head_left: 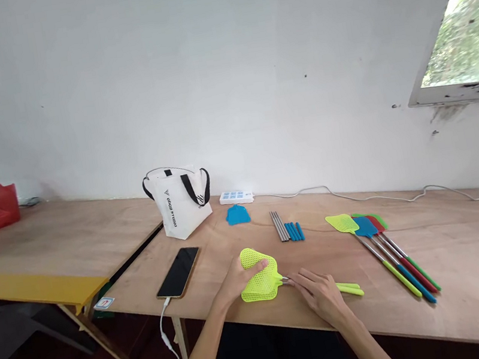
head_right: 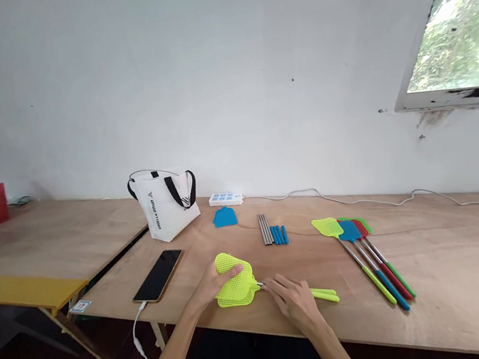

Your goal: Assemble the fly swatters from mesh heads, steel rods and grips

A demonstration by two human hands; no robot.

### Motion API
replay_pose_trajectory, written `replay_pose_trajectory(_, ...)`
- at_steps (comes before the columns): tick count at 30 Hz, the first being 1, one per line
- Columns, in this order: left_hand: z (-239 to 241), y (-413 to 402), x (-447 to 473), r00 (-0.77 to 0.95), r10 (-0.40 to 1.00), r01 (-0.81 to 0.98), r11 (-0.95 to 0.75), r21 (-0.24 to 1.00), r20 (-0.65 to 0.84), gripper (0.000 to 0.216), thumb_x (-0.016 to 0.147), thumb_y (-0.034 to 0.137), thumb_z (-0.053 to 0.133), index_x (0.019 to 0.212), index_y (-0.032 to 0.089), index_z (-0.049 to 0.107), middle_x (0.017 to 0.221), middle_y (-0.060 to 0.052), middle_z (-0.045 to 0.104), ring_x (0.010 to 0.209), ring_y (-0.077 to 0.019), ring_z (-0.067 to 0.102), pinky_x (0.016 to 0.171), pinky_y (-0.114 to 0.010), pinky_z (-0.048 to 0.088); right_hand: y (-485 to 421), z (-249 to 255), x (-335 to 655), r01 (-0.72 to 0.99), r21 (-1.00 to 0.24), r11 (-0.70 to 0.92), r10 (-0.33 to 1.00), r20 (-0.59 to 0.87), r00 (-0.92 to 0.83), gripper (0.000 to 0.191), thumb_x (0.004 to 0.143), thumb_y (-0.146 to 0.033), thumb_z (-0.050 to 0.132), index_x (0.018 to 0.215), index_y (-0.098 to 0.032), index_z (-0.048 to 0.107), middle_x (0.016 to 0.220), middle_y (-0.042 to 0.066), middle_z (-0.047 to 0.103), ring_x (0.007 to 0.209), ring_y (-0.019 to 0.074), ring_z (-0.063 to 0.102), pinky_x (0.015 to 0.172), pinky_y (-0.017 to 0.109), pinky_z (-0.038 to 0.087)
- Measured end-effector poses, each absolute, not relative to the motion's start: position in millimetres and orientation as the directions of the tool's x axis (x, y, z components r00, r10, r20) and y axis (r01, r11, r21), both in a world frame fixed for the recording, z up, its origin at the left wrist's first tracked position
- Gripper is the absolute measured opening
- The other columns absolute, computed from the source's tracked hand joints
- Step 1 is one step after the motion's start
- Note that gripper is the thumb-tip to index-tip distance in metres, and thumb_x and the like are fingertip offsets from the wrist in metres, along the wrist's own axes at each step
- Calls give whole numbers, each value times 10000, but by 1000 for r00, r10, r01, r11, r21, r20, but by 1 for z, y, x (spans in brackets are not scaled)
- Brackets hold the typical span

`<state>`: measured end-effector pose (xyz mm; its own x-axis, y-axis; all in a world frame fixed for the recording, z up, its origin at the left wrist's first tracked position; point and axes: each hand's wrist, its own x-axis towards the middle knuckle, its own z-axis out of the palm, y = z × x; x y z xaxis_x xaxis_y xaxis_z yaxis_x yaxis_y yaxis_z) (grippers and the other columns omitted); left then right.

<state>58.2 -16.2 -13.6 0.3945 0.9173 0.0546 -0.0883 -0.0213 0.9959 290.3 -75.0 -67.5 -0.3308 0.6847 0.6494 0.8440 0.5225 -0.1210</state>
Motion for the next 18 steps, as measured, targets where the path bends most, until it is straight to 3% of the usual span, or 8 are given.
replay_pose_trajectory(11,-32,-8,60,368,925,-120,-53,991,94,421,743,459,853,951,156,648,886,-54,735,834,-229,719,719,-294,569,-76,-69,291,840,-133,525,680,660,-320,432,1101,-387,296,1051,-263,707,840,13,724,695,113,683,549,250,300)
replay_pose_trajectory(18,-37,-6,62,392,918,-91,96,991,-53,459,744,531,833,944,133,718,956,-118,775,880,-271,744,755,-336,598,-70,-73,294,838,-217,501,738,613,-283,400,1082,-413,364,950,-269,713,800,3,704,696,142,680,559,250,350)
